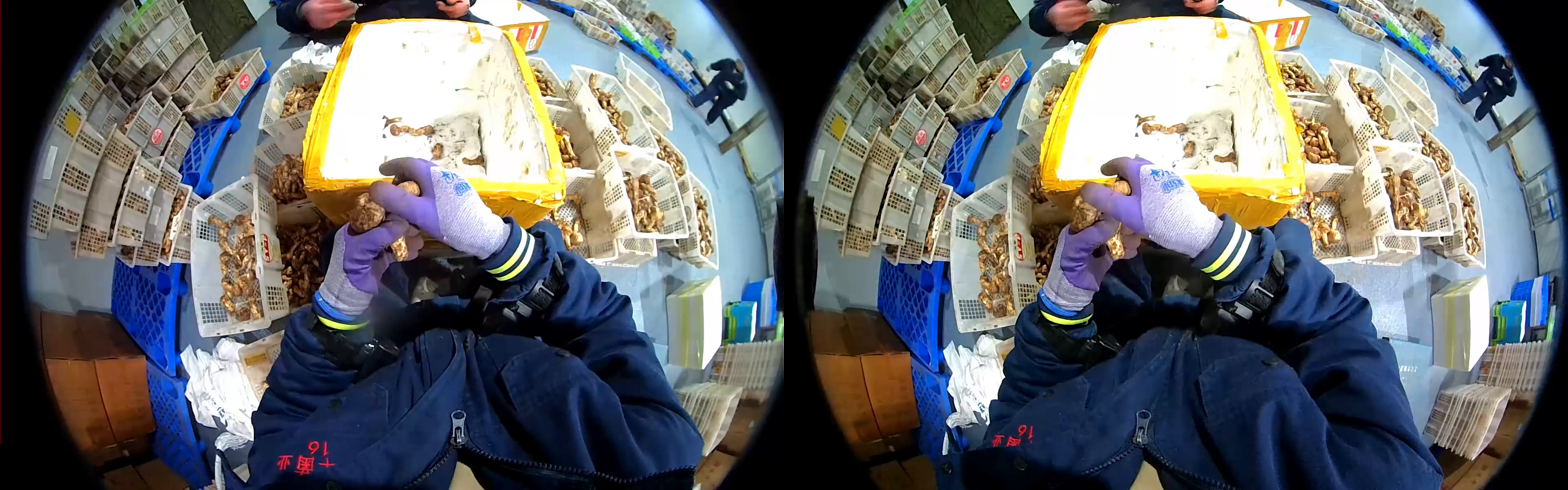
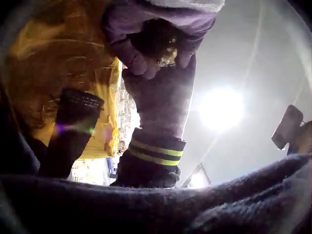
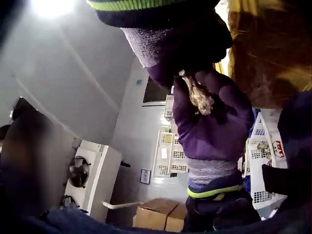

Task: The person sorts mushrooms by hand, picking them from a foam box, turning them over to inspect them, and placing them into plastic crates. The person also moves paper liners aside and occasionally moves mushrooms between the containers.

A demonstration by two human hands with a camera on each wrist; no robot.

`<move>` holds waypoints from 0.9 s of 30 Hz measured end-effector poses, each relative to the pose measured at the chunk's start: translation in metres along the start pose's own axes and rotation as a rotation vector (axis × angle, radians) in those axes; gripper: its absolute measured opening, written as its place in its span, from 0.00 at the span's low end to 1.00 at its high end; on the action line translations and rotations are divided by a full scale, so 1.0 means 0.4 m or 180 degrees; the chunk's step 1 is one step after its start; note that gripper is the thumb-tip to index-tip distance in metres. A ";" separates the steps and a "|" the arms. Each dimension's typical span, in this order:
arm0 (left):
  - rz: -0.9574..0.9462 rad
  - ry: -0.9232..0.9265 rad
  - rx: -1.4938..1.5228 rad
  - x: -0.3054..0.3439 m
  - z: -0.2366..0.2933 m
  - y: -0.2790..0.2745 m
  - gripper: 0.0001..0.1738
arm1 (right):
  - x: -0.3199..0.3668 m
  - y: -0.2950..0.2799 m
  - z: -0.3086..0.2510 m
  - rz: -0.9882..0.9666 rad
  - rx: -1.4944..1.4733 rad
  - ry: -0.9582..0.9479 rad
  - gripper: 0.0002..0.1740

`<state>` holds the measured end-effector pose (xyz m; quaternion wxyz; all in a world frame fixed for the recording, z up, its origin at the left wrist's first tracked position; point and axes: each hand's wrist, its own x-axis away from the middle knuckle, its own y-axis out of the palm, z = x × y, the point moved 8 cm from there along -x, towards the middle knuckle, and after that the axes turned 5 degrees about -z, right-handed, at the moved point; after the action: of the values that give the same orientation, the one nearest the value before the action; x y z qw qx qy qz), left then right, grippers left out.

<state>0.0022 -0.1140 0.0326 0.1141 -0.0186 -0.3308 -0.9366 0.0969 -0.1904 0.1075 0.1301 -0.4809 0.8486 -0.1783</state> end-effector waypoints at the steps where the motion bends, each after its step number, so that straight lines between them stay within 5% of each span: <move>1: 0.0071 -0.0045 -0.0072 0.005 0.001 -0.005 0.18 | -0.002 -0.001 -0.003 0.0032 0.0021 -0.0279 0.27; 3: 0.0139 -0.0011 -0.0162 0.012 0.009 -0.005 0.17 | 0.015 -0.017 0.001 0.0521 0.0688 -0.1823 0.24; 5: 0.0171 0.0047 -0.0227 0.015 0.015 -0.011 0.17 | -0.001 -0.031 0.082 -0.0188 -0.1615 0.0666 0.21; 9: 0.0247 0.0165 -0.0234 0.015 0.024 -0.031 0.16 | -0.007 -0.065 0.150 -0.0046 -0.3162 -0.0092 0.28; 13: 0.0243 0.0437 -0.0677 0.030 0.046 -0.062 0.13 | -0.005 -0.060 0.159 -0.0245 -0.3913 -0.0025 0.31; 17: 0.1343 0.0371 -0.1184 0.131 0.103 -0.238 0.16 | -0.008 -0.043 0.126 -0.0341 -0.4172 -0.0188 0.32; 19: 0.2160 0.0079 -0.2740 0.259 0.116 -0.461 0.21 | -0.013 -0.033 0.106 -0.0230 -0.4208 -0.0289 0.38; 21: 0.1972 -0.0878 -0.3850 0.408 0.060 -0.640 0.24 | -0.019 -0.019 0.110 -0.0257 -0.4173 -0.0291 0.38; 23: 0.1248 -0.2762 -0.5144 0.531 -0.015 -0.719 0.34 | -0.026 -0.007 0.096 -0.0337 -0.3919 -0.0379 0.36; 25: 0.1400 -0.2721 -0.4946 0.649 -0.096 -0.921 0.43 | -0.036 0.007 0.088 -0.0414 -0.3701 -0.0526 0.35; 26: 0.1632 -0.2898 -0.5054 0.556 0.016 -0.666 0.48 | -0.031 0.010 0.077 -0.0429 -0.3660 -0.0478 0.33; 27: 0.1611 -0.2067 -0.4807 0.510 0.036 -0.639 0.45 | -0.030 0.017 0.083 -0.0433 -0.3447 -0.0413 0.33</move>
<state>-0.2546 0.0468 -0.0911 0.1763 -0.4298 0.3789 -0.8004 0.1106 -0.1825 0.0752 -0.0957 -0.5428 0.7763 0.3058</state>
